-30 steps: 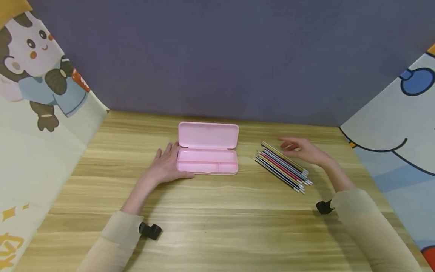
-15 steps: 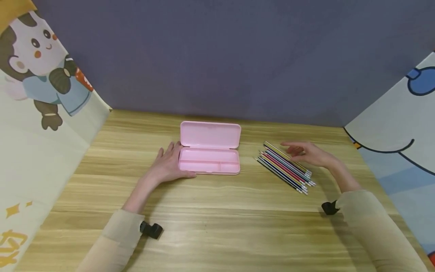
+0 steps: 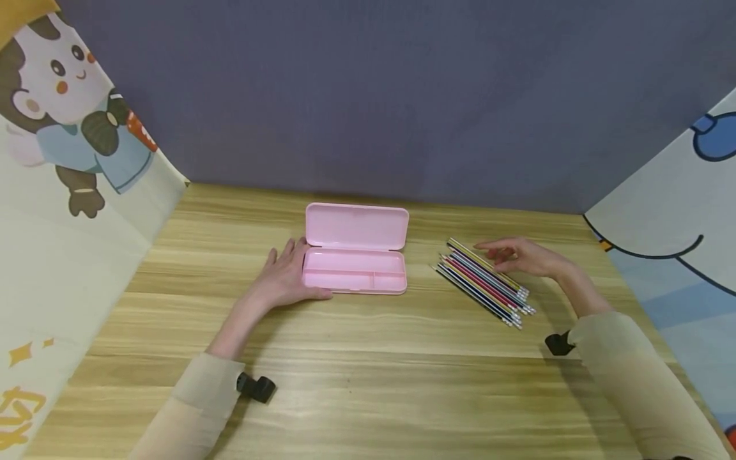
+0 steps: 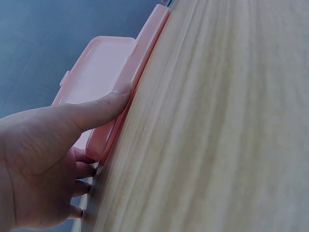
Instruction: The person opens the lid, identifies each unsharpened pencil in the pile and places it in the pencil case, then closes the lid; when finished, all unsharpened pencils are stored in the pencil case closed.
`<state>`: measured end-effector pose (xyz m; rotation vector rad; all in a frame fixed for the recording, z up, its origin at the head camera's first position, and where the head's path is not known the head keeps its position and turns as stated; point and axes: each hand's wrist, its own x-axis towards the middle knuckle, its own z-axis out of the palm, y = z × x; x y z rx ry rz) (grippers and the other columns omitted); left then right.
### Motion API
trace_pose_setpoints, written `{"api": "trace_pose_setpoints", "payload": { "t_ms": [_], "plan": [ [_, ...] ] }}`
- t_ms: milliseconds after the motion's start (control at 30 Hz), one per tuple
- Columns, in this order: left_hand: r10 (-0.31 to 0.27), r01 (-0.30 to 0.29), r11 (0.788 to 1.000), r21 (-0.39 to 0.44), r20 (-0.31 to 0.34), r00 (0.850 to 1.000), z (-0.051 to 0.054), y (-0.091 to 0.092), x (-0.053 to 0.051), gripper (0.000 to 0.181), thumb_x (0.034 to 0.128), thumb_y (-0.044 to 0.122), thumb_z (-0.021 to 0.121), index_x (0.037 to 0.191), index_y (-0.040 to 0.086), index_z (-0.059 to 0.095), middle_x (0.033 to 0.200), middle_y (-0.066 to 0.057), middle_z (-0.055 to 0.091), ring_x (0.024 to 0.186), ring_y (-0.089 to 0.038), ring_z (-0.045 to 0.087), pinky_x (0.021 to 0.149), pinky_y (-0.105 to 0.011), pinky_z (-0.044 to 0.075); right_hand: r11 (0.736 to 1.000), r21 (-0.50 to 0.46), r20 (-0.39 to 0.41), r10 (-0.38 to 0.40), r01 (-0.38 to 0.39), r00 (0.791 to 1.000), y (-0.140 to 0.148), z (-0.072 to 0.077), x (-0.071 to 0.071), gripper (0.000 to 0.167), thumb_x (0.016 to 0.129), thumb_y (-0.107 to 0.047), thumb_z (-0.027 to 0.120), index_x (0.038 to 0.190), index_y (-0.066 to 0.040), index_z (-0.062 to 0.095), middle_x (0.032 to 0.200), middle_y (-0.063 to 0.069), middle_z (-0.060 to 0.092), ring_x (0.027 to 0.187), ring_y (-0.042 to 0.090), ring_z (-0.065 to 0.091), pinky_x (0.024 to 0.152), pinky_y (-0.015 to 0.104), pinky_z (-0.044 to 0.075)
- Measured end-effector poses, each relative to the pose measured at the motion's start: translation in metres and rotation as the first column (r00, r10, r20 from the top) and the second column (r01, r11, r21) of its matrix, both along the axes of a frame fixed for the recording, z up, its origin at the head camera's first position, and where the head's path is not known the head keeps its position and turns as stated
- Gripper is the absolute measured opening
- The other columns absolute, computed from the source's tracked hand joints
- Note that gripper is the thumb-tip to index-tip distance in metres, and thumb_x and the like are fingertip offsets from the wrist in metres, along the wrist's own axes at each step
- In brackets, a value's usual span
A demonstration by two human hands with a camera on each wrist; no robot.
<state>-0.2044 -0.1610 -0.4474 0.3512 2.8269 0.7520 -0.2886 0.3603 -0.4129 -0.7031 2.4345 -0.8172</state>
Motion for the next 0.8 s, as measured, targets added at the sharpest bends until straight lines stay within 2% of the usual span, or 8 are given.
{"api": "trace_pose_setpoints", "payload": {
  "t_ms": [133,333,500,700,800],
  "plan": [
    [0.002,-0.002,1.0,0.003,-0.001,1.0,0.0017,-0.0009,-0.0003,0.119,0.0761,0.065,0.08,0.16,0.003,0.023,0.171,-0.024,0.015,0.16,-0.047,0.008,0.128,-0.069,0.002,1.0,-0.004,-0.008,0.012,-0.012,1.0,-0.0004,-0.0002,-0.0023,0.06,0.095,-0.002,0.069,0.151,0.001,0.047,0.141,0.029,0.06,0.126,0.047,0.059,0.095,0.04,0.059],
    [-0.005,0.005,1.0,-0.001,0.0,1.0,0.002,-0.0011,-0.0014,0.118,0.0764,0.064,0.081,0.159,0.003,0.024,0.172,-0.023,0.016,0.16,-0.046,0.008,0.128,-0.069,0.002,1.0,-0.005,-0.011,0.021,-0.021,1.0,-0.0019,-0.0006,-0.0023,0.059,0.094,-0.002,0.07,0.149,0.001,0.049,0.139,0.029,0.062,0.125,0.046,0.059,0.091,0.031,0.058],
    [-0.003,0.003,1.0,-0.006,0.0,1.0,0.0012,-0.0005,-0.0023,0.119,0.0763,0.065,0.08,0.16,0.003,0.023,0.172,-0.024,0.016,0.16,-0.046,0.008,0.128,-0.069,0.002,0.999,-0.011,-0.019,0.033,-0.033,0.999,-0.0035,0.0009,-0.0013,0.059,0.093,-0.002,0.071,0.148,0.003,0.05,0.138,0.03,0.061,0.122,0.045,0.06,0.09,0.029,0.059],
    [-0.002,0.002,1.0,-0.006,0.01,1.0,0.0013,-0.0003,-0.0007,0.121,0.0762,0.065,0.08,0.161,0.003,0.02,0.172,-0.022,0.015,0.161,-0.045,0.007,0.129,-0.068,0.001,1.0,0.004,0.015,0.011,-0.011,1.0,-0.0029,-0.0005,-0.0024,0.06,0.092,-0.001,0.072,0.149,0.002,0.05,0.139,0.026,0.061,0.12,0.036,0.062,0.09,0.026,0.058],
    [-0.003,0.003,1.0,-0.004,0.009,1.0,0.0008,-0.0003,-0.0011,0.12,0.0766,0.065,0.08,0.16,0.002,0.021,0.172,-0.023,0.015,0.16,-0.046,0.007,0.128,-0.068,0.002,1.0,-0.005,0.011,0.013,-0.013,1.0,-0.0027,-0.0013,-0.0025,0.06,0.092,0.001,0.072,0.148,0.003,0.05,0.133,0.026,0.064,0.115,0.028,0.063,0.087,0.027,0.059]
  ]
}}
